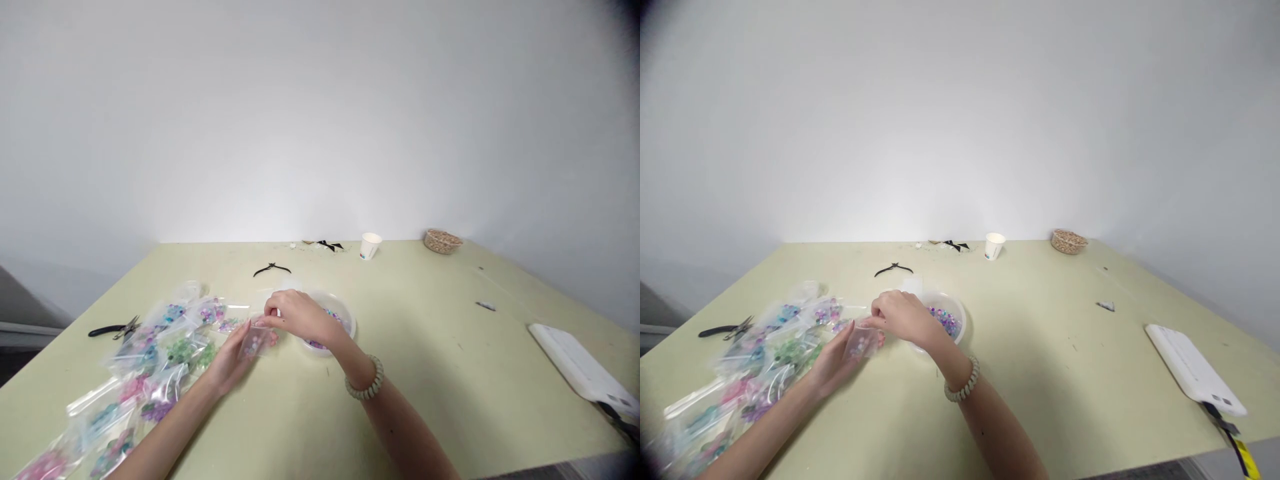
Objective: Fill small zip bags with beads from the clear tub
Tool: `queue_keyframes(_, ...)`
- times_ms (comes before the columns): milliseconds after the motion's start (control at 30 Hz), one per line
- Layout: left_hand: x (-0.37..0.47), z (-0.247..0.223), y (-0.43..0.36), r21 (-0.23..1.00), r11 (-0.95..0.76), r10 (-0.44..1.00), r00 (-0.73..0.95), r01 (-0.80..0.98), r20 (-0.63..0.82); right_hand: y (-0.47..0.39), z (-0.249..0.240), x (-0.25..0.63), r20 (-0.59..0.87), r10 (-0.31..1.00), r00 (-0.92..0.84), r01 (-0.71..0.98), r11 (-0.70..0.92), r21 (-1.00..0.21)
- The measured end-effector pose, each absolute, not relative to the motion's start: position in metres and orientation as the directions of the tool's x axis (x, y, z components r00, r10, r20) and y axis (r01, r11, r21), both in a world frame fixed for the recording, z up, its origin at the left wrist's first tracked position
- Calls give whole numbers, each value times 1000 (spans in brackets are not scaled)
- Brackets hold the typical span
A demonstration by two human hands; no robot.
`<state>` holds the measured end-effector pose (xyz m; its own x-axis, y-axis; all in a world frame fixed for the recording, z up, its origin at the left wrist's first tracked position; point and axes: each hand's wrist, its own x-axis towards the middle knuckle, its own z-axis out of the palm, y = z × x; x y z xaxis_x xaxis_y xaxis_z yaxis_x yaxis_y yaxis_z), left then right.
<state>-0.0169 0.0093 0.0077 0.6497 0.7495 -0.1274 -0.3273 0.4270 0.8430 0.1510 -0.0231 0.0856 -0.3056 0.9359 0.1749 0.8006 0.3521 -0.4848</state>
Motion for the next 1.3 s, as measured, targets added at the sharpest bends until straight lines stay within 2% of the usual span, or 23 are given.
queue_keyframes(333,-14,1,11,832,482,724,659,-274,-203,-21,82,149,131,938,-321,878,347,-329)
queue_keyframes(733,-9,-2,9,876,438,726,653,-200,-214,-23,86,145,57,945,-321,931,326,-166)
queue_keyframes(1067,-7,-1,8,869,466,702,667,-165,-249,-20,85,151,57,946,-320,926,325,-191)
queue_keyframes(1300,-9,-3,10,843,490,722,645,-221,-250,-18,83,152,51,941,-334,898,334,-285)
